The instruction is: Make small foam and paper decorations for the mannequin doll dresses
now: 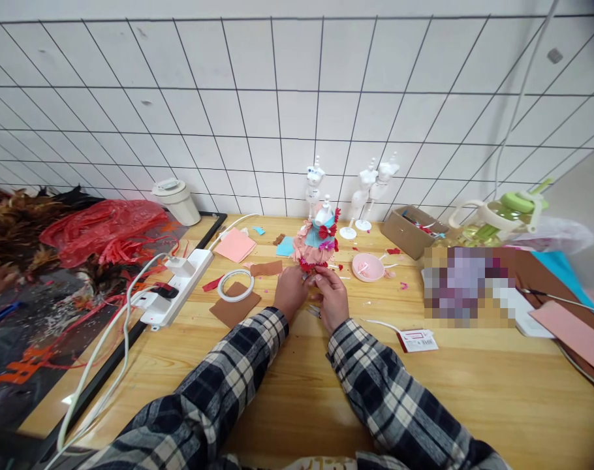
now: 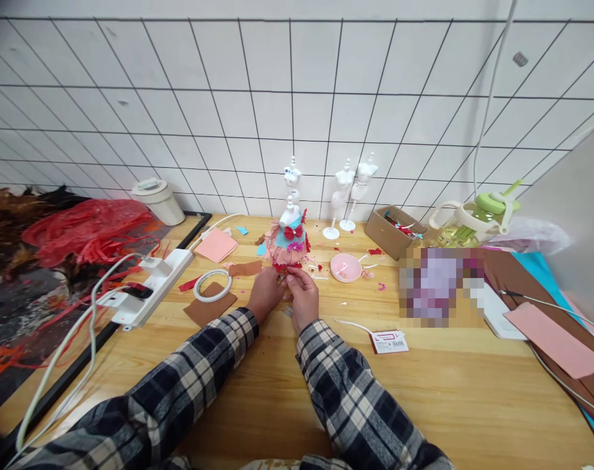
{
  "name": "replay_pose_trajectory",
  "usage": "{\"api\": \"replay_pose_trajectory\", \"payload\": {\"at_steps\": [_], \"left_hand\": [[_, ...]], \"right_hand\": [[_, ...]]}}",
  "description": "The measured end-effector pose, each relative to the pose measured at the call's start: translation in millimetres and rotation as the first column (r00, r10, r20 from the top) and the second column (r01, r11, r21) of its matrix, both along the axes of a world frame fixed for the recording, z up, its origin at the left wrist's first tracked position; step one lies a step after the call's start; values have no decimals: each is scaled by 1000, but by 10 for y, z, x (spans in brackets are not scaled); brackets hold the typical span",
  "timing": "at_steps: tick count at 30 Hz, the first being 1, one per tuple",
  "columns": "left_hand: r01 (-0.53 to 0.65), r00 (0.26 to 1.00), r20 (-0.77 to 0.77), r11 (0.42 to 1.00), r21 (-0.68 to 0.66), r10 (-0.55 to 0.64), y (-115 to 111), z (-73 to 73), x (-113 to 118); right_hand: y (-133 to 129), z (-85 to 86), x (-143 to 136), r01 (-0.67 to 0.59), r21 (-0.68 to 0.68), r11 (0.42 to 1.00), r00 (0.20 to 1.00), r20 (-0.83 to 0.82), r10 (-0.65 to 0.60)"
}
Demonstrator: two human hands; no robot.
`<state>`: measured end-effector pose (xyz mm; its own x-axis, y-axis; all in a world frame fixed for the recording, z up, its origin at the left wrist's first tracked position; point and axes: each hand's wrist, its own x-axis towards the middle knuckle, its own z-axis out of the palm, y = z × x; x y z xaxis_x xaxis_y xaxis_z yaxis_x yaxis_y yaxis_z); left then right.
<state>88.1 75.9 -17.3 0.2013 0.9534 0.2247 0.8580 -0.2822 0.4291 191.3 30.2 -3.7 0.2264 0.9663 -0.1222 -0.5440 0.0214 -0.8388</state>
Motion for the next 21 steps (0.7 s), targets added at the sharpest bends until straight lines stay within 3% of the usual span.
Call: {"api": "replay_pose_trajectory", "payload": {"at_steps": [4, 7, 10, 14, 17, 21], "left_hand": [[21, 1000, 20, 1000, 16, -22, 7, -11, -4], [45, 998, 48, 998, 40, -47, -14, -13, -11], [57, 994, 84, 996, 70, -63, -90, 11, -52], [34, 992, 118, 994, 100, -46, -296, 75, -266], [22, 997, 75, 988, 152, -34, -486, 113, -614], [-75, 996, -39, 979, 188, 84, -630, 171, -1124]], "right_hand": [[-91, -15, 68, -1, -23, 1000, 997, 74, 3], [-218, 22, 131, 42, 66, 997, 929, 366, -64], [-379, 30, 215, 2, 200, 980, 737, 662, -137], [-534, -26, 399, -176, 213, 961, 435, 893, -119], [-570, -57, 546, -269, 165, 949, 228, 968, -103], [-571, -74, 606, -326, 26, 945, 58, 998, -7]]}}
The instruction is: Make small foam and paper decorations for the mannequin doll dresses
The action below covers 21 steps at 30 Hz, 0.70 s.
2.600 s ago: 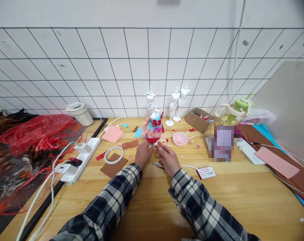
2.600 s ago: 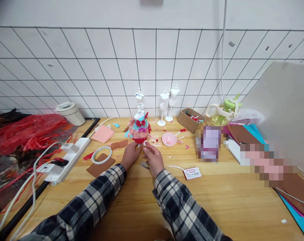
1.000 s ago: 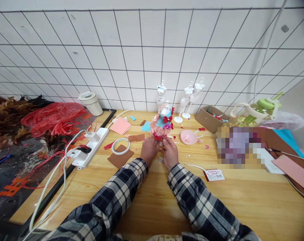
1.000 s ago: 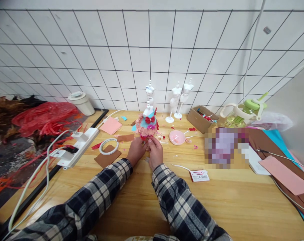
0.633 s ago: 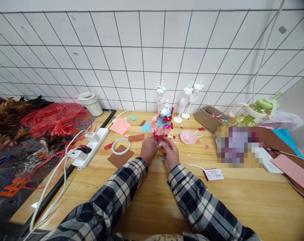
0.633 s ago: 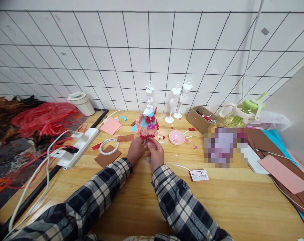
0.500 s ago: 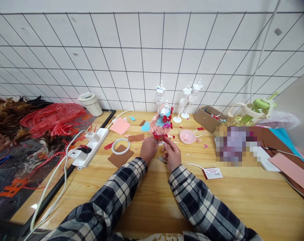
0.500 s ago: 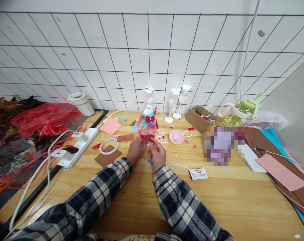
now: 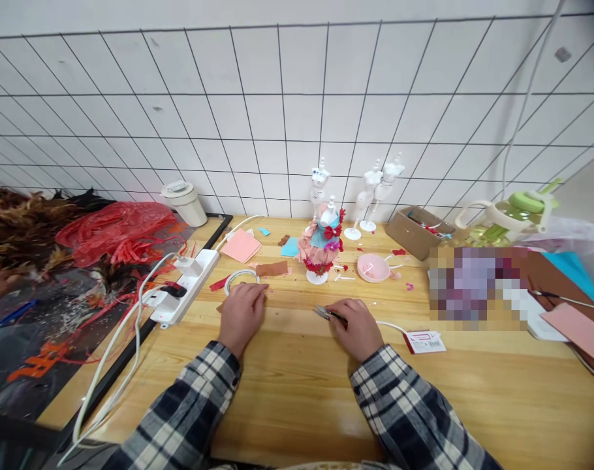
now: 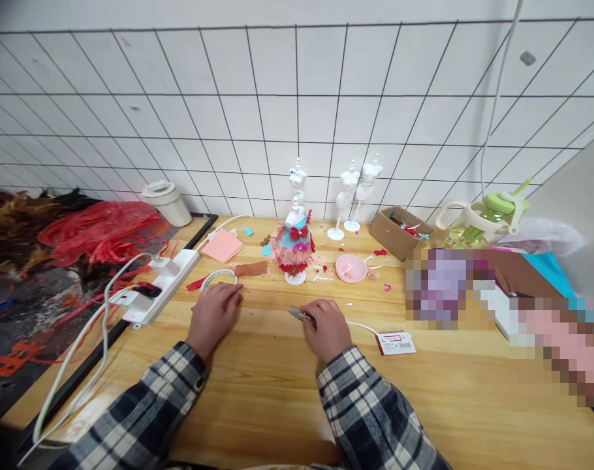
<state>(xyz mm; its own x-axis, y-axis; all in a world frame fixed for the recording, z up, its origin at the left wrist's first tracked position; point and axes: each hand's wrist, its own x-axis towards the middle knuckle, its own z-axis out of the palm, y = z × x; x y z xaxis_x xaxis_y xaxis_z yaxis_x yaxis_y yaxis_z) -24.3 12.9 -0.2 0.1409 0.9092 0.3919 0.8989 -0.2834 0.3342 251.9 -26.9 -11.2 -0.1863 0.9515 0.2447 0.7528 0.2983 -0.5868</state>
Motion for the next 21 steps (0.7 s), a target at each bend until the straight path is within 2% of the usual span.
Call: {"api": "replay_pose_trajectory", "payload": {"at_steps": [2, 4, 7, 9, 12, 15, 18, 20, 21], "left_hand": [[-13, 997, -71, 1000, -8, 13, 26, 53, -125], [36, 989, -143, 998, -44, -42, 129, 117, -121], [74, 977, -189, 989, -125, -97, 389, 191, 41], [29, 976, -207, 982, -189, -69, 572, 205, 159], [-6, 979, -202, 978, -209, -37, 755, 191, 250], [-35, 987, -162, 984, -175, 6, 810, 206, 213], [-98, 993, -77, 990, -98, 90, 808, 288, 102], [-180, 982, 54, 982, -53, 183, 785, 359, 50], [-218, 960, 171, 975, -47, 223, 759, 390, 48]], "right_hand": [[1, -14, -36, -28, -34, 999, 998, 58, 30], [2, -27, -83, -44, -41, 998, 995, 93, 47], [9, -33, -112, -41, -31, 999, 991, 125, 44], [18, -22, -91, -17, -28, 999, 990, 140, 21], [40, 2, -34, 39, -27, 999, 988, 149, -34], [71, 16, 12, 69, -35, 997, 989, 135, -64], [106, 16, 46, 93, -47, 995, 988, 127, -86], [123, 18, 69, 127, -46, 991, 985, 127, -120], [127, 23, 79, 152, -33, 988, 982, 118, -147]]}}
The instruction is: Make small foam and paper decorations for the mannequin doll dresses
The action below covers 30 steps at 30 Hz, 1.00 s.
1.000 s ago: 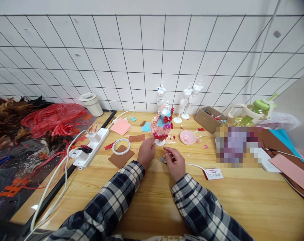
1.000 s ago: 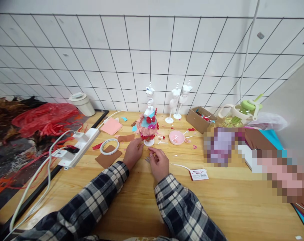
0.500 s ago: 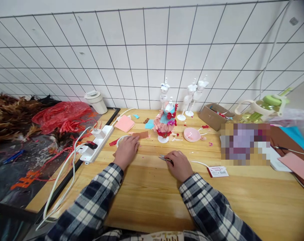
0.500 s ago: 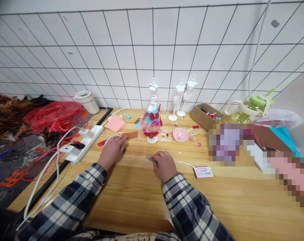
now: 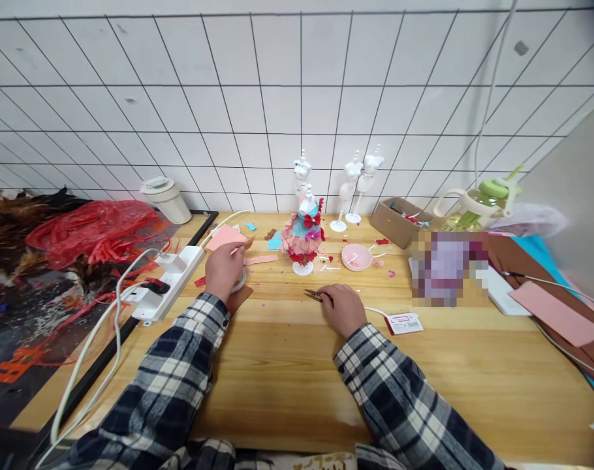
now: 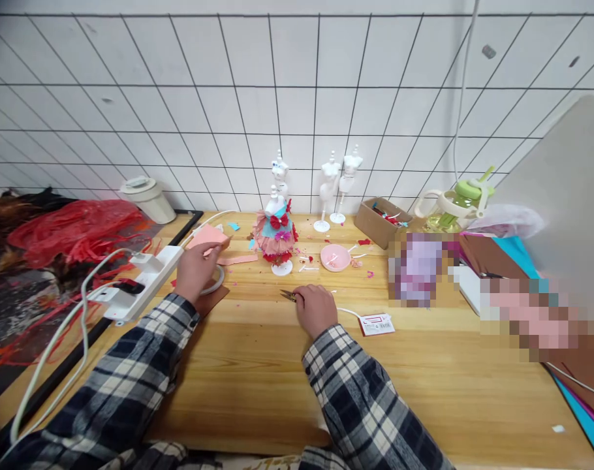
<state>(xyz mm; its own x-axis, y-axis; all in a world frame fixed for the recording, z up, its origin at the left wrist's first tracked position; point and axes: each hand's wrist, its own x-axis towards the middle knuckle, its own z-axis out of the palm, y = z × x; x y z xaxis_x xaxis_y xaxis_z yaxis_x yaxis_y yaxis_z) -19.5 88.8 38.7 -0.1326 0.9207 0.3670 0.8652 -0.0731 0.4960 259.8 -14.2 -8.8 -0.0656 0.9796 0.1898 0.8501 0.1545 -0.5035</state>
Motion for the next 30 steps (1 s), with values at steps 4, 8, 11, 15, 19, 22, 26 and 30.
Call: {"api": "replay_pose_trajectory", "payload": {"at_steps": [4, 8, 11, 15, 19, 22, 26, 30], "left_hand": [[174, 861, 495, 983, -59, -122, -263, 31, 202], [678, 669, 610, 684, -269, -424, -696, -64, 541], [735, 651, 556, 612, -290, -518, -926, -141, 674], [678, 701, 535, 672, -297, -471, -991, -242, 664], [651, 738, 474, 691, -314, -481, -939, -331, 572], [579, 810, 297, 771, -265, -506, -907, -310, 486], [677, 735, 40, 735, -31, -676, -892, -220, 428], [885, 439, -99, 448, -127, -893, -888, -263, 510]], "right_hand": [[-25, 30, -15, 26, 129, 991, 983, -182, -2], [-98, 13, -151, -118, 50, 992, 778, -616, 123], [-118, -36, -244, -121, -117, 986, 698, -716, 0], [-88, -78, -271, -110, -191, 975, 584, -807, -92], [-76, -106, -253, -165, -215, 963, 507, -856, -104], [-82, -134, -227, -96, -153, 984, 622, -780, -61], [-59, -126, -200, -126, -78, 989, 897, -435, 80], [19, -91, -228, -253, -30, 967, 958, -146, 246]]}}
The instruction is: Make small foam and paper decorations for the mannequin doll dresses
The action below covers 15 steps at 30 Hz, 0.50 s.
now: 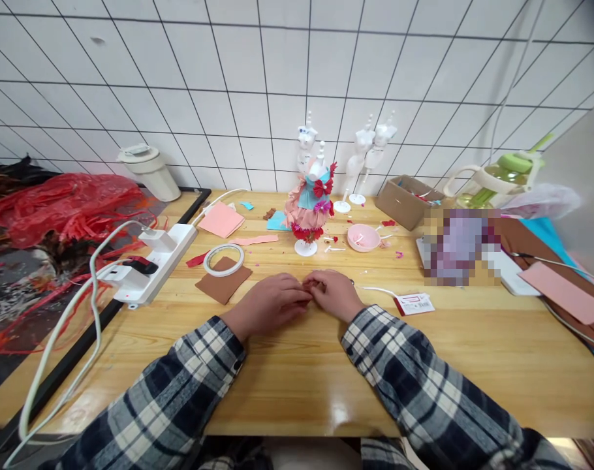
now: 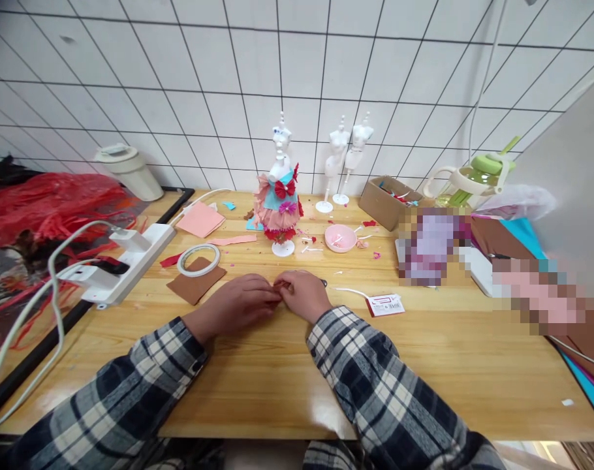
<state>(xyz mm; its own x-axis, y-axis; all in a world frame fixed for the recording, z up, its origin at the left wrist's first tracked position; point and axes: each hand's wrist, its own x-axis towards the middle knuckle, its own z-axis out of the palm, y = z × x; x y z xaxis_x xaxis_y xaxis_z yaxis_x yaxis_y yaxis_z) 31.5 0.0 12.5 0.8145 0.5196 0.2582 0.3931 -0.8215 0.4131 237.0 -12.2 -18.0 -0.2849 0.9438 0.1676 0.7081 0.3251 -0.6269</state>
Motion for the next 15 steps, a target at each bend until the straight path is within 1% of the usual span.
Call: {"api": "replay_pose_trajectory", "payload": {"at_steps": [1, 3, 5, 7, 11, 15], "left_hand": [[13, 999, -49, 1000, -1, -13, 2, -26, 27], [-34, 992, -117, 999, 15, 36, 4, -71, 64], [-105, 983, -146, 993, 48, 111, -2, -94, 72], [-154, 976, -146, 986, 60, 161, -17, -99, 59], [-227, 972, -72, 974, -15, 225, -55, -101, 23], [-376, 924, 54, 926, -42, 378, -55, -81, -19]], "right_hand": [[19, 2, -6, 13, 9, 1000, 1000, 26, -13], [47, -2, -3, 80, 32, 996, 996, 36, -81], [56, -11, 19, 154, 75, 985, 988, -3, -154], [51, -16, 46, 209, 89, 974, 977, -65, -203], [17, -17, 53, 240, 14, 971, 964, -118, -237], [-15, -31, 7, 222, -18, 975, 958, -182, -222]]}}
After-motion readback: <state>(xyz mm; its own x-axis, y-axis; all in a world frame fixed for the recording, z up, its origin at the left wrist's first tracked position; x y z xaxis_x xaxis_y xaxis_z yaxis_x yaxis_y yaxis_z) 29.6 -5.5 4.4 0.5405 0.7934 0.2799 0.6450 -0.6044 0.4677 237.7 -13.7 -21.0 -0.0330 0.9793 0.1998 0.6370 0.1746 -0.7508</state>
